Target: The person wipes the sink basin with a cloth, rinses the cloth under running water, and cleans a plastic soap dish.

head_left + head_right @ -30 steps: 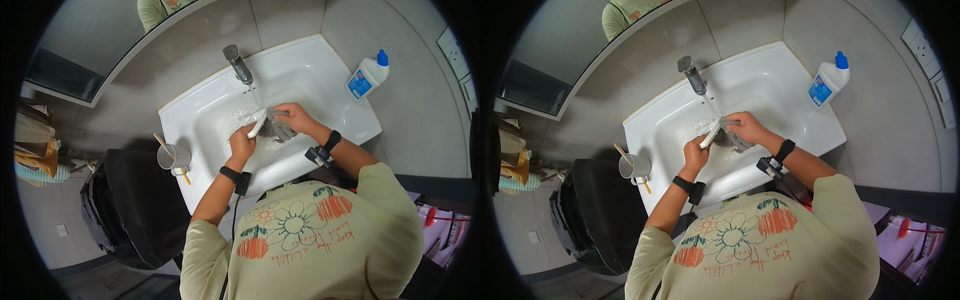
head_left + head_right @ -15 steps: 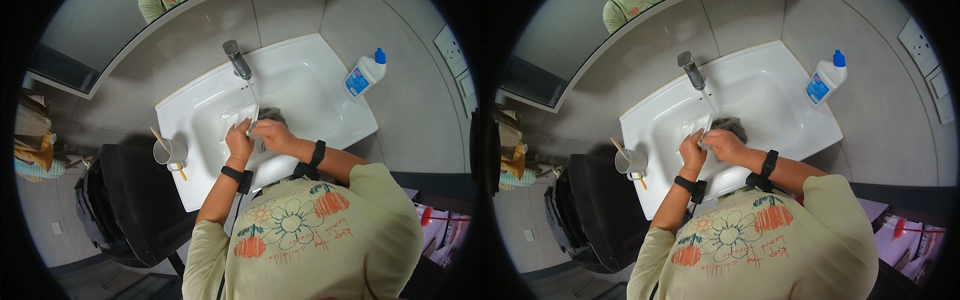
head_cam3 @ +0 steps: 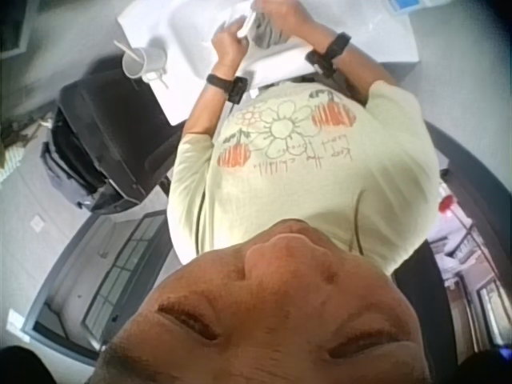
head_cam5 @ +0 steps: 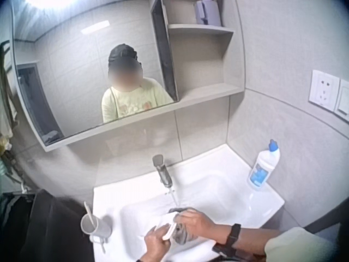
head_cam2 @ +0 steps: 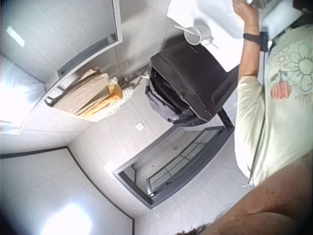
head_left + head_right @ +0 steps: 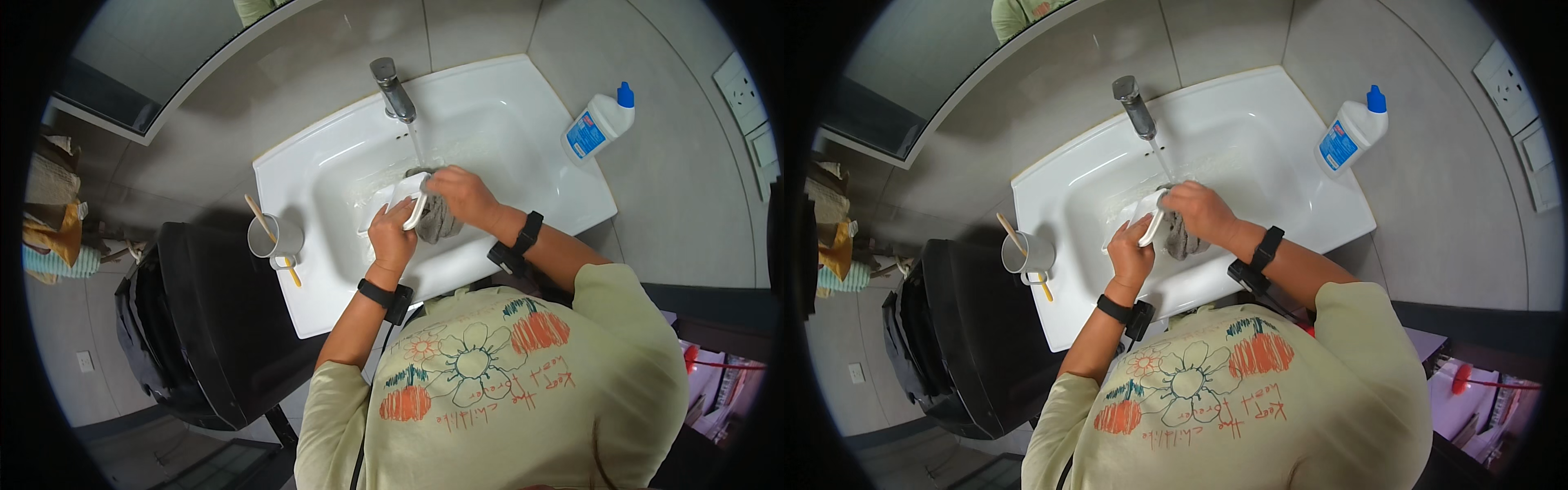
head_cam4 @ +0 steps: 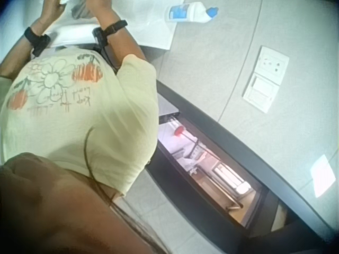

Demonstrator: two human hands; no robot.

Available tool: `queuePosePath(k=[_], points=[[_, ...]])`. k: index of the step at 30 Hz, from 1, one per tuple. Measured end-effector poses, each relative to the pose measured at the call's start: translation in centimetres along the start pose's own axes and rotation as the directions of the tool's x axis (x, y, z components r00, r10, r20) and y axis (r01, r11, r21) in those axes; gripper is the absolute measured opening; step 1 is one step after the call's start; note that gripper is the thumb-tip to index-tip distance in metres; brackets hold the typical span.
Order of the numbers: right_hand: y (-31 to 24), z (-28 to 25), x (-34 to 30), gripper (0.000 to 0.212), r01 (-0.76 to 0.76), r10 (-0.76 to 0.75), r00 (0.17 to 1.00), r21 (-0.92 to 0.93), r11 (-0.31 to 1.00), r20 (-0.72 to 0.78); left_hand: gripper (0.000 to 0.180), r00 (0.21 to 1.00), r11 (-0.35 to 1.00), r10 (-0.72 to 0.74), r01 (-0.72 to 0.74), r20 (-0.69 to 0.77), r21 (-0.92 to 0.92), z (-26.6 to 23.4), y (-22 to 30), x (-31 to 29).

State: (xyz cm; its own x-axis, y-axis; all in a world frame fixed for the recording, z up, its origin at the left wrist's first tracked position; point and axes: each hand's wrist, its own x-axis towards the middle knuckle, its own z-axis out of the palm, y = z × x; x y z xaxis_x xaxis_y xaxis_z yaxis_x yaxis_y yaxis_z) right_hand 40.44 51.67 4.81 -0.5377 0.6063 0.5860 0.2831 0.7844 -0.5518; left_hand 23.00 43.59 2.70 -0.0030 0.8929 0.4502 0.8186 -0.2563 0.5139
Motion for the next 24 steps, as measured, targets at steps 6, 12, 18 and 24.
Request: queuePosePath(k=[6,12,18,24], points=[[0.7,0.3,0.2,0.022,-0.239,0.246,0.967,0.097,0.966,-0.061,0.041,0.997,0.997,0.068,-0.068,-0.034,0.026,-0.7,0.8,0.1],[-0.8,0.5,-0.5,0.027,-0.226,0.229,0.972,0.065,0.972,-0.048,0.045,0.994,0.993,0.090,-0.085,-0.067,0.082,-0.5,1.3,-0.1],[-1.4,1.6,-1.7,0.028,-0.095,0.087,0.995,0.195,0.976,0.045,0.047,0.996,0.989,0.086,-0.082,-0.027,0.119,0.2,-0.1,-0.9],[-4.6,1.7,-2.8,0.027,0.051,-0.136,0.954,0.306,0.951,0.265,0.041,0.995,0.989,0.095,-0.091,-0.033,0.115,0.4,-0.4,-0.6]])
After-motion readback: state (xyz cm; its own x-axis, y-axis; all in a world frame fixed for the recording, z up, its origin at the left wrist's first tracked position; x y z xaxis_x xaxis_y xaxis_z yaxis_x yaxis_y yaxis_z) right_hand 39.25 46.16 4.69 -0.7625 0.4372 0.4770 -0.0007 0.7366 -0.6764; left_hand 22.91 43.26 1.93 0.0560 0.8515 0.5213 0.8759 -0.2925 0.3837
